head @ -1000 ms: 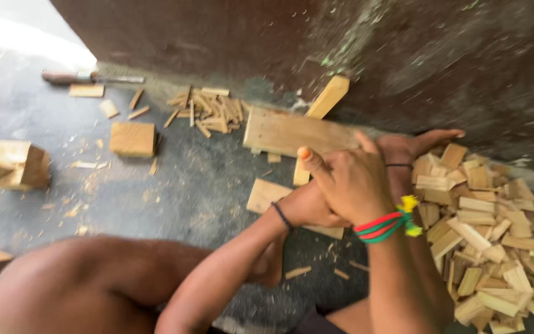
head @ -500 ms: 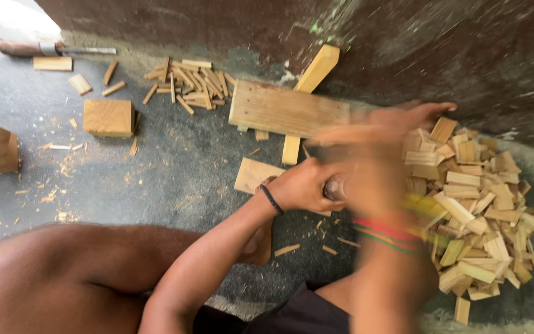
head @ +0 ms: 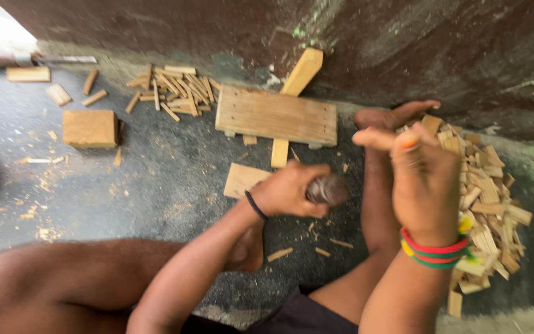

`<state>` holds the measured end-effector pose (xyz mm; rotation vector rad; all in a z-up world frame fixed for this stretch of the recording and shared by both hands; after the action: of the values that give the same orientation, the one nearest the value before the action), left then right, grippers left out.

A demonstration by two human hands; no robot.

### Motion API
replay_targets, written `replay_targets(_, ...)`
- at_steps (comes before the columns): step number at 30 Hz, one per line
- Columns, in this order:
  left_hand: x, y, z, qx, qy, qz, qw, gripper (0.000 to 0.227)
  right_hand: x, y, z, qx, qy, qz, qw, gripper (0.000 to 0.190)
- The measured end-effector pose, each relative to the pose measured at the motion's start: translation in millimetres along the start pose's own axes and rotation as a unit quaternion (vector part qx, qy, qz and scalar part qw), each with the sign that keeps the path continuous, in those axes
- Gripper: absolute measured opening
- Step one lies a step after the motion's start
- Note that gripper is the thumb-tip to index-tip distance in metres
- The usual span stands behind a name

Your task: The person sits on the floor and uses a hammer and chisel to split small wooden blocks into thinner pieces. They repeatedly position the chisel on a block, strike it with the hammer, and then move the split pieces aside.

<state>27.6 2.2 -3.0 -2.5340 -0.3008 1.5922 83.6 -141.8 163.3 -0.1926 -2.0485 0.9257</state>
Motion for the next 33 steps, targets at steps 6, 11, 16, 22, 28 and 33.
replay_targets(6,1.1,7.8,2.0,0.015,0.031,-0.001,0.999,0.044,38.4,-4.9,-4.1,0.001,-0.052,0.035,0.998,0.069)
replay_targets(11,30.2,22.1,20.7,-0.022,0.057,0.017,0.998,0.053,-6.9,108.0,2.5,0.146,-0.024,0.111,0.983,0.057)
replay_targets(16,72.3,35.9,34.2,-0.049,-0.041,-0.037,0.997,0.045,-60.7,123.4,14.0,0.126,-0.044,0.009,0.991,0.060)
replay_targets(22,55.6,58.4,34.1,-0.063,-0.023,-0.008,0.998,0.038,-58.1,83.6,43.7,0.104,-0.059,-0.269,0.956,0.075)
replay_targets(28,43.4,57.6,38.1,-0.136,-0.187,0.395,0.889,0.019,-198.7,103.7,98.4,-0.028,0.117,-0.293,0.948,0.062)
replay_targets(33,20.1,-34.4,29.4,-0.235,-0.054,0.185,0.953,0.018,-250.0,208.4,130.8,0.067,0.195,-0.101,0.973,0.036)
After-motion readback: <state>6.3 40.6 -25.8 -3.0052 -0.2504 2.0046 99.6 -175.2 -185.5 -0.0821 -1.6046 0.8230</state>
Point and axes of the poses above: each hand's wrist, its own z-axis away from the middle knuckle, its own y-axis out of the palm, x = y × z, the point moved 4 cm from there along -z, towards the middle knuckle, and after that the axes turned 5 degrees about -x, right-handed, at the moved point
